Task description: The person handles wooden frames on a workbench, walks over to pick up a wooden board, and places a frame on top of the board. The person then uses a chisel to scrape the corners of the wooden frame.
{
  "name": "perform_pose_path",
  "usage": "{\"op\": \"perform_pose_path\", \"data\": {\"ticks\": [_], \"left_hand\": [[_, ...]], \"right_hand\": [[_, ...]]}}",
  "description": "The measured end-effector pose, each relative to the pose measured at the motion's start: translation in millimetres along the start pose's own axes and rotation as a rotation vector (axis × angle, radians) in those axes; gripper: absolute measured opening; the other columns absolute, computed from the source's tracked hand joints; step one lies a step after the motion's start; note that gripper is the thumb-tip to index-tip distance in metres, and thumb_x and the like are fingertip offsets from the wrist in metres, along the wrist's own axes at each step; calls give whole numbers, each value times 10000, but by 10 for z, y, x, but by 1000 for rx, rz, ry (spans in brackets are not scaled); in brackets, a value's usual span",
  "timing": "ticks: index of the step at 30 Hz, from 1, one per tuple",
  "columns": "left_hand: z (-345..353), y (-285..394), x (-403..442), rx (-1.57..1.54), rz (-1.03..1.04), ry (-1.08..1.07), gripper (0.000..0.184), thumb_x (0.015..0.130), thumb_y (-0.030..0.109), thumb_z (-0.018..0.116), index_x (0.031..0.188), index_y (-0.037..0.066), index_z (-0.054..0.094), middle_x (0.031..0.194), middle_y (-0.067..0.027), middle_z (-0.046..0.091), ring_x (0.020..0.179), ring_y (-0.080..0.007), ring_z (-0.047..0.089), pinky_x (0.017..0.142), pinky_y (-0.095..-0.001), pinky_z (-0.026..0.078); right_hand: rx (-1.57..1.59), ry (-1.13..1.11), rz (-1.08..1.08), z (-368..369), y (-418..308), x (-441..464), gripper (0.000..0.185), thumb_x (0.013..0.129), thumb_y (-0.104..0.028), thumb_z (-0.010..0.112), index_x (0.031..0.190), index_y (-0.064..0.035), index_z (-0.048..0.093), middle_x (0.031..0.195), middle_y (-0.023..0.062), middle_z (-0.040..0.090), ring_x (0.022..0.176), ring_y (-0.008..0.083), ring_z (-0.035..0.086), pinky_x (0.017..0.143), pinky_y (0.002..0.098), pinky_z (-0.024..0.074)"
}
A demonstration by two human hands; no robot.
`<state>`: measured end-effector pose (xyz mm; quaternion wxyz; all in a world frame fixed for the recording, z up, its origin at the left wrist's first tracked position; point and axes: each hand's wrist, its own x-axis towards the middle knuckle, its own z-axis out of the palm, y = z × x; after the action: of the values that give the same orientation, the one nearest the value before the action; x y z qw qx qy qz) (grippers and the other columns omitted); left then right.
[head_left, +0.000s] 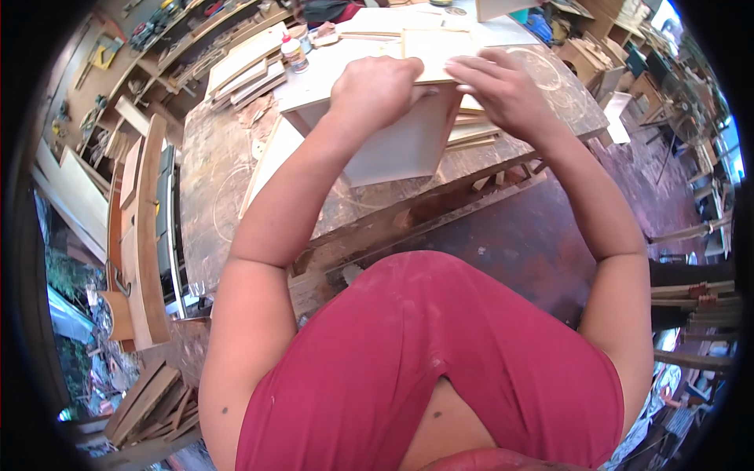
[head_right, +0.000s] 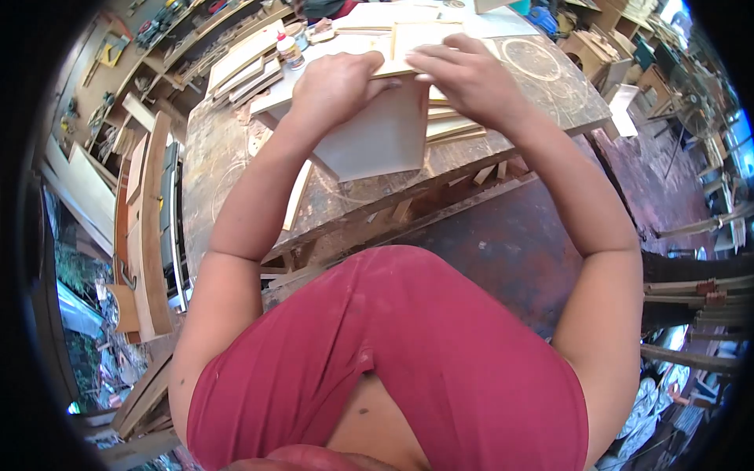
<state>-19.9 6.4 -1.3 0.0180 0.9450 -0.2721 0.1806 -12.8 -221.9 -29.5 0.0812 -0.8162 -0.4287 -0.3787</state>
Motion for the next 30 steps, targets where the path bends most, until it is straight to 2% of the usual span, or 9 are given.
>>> {"op": "perform_pose_path", "data": {"ticks": [4, 9, 11, 12, 14, 19, 22, 25, 30], "left_hand": [[101, -30, 33, -8, 3, 58, 380, 873, 464, 623, 901, 89, 670, 792, -148, 694, 792, -322, 686, 695, -449, 542], [73, -12, -11, -52, 10, 54, 395, 868, 474, 633, 845, 79, 637, 771, -167, 682, 765, -336, 679, 671, -463, 527], [86, -6, -2, -44, 13, 51, 405, 870, 482, 630, 842, 77, 628, 762, -167, 680, 764, -340, 678, 673, -462, 528], [88, 2, 8, -30, 2, 42, 415, 871, 490, 627, 840, 75, 618, 754, -167, 678, 764, -343, 678, 674, -461, 529], [94, 6, 21, -23, 2, 39, 420, 871, 493, 626, 842, 75, 614, 746, -168, 674, 763, -346, 677, 672, -462, 529], [9, 43, -5, -3, -21, -10, 420, 873, 493, 625, 839, 74, 613, 738, -170, 671, 755, -349, 677, 666, -466, 530], [19, 49, 2, 25, -37, -32, 363, 875, 441, 632, 908, 81, 659, 817, -147, 707, 791, -319, 701, 713, -433, 556], [5, 73, 14, 5, -68, -59, 366, 874, 450, 631, 905, 86, 660, 814, -149, 706, 789, -321, 699, 715, -433, 555], [73, -12, 74, -18, -29, 15, 393, 860, 471, 643, 834, 79, 616, 746, -168, 673, 753, -355, 672, 665, -466, 526]], "right_hand": [[-24, 89, 47, 91, -74, -25, 326, 846, -123, 660, 1171, -97, 657, 1135, 72, 685, 984, 312, 602, 886, 403, 502], [22, 43, 120, -20, -85, -204, 327, 886, -131, 635, 1209, -84, 643, 1171, 95, 672, 1030, 328, 591, 920, 408, 488], [192, 90, 334, -18, -5, -376, 315, 921, -161, 609, 1219, -64, 644, 1191, 119, 662, 1053, 314, 582, 943, 402, 468], [181, 90, 340, 17, -30, -398, 315, 921, -161, 609, 1219, -64, 644, 1191, 119, 662, 1053, 314, 582, 943, 402, 468], [371, 236, 530, 174, -204, -313, 314, 950, -187, 577, 1220, -43, 644, 1203, 136, 655, 1065, 308, 574, 952, 401, 449], [242, 365, 510, 308, -532, -120, 322, 924, -146, 597, 1220, -25, 635, 1192, 153, 653, 1044, 322, 575, 936, 397, 446], [155, 356, 469, 255, -598, -188, 326, 912, -131, 609, 1219, -24, 633, 1186, 148, 655, 1025, 325, 578, 919, 393, 451], [159, 354, 469, 340, -492, -92, 326, 908, -132, 616, 1214, -21, 636, 1204, 141, 652, 1027, 321, 580, 915, 395, 455], [167, 371, 470, 319, -563, -172, 330, 923, -159, 603, 1219, -18, 631, 1215, 143, 649, 1025, 327, 577, 927, 389, 452]]}}
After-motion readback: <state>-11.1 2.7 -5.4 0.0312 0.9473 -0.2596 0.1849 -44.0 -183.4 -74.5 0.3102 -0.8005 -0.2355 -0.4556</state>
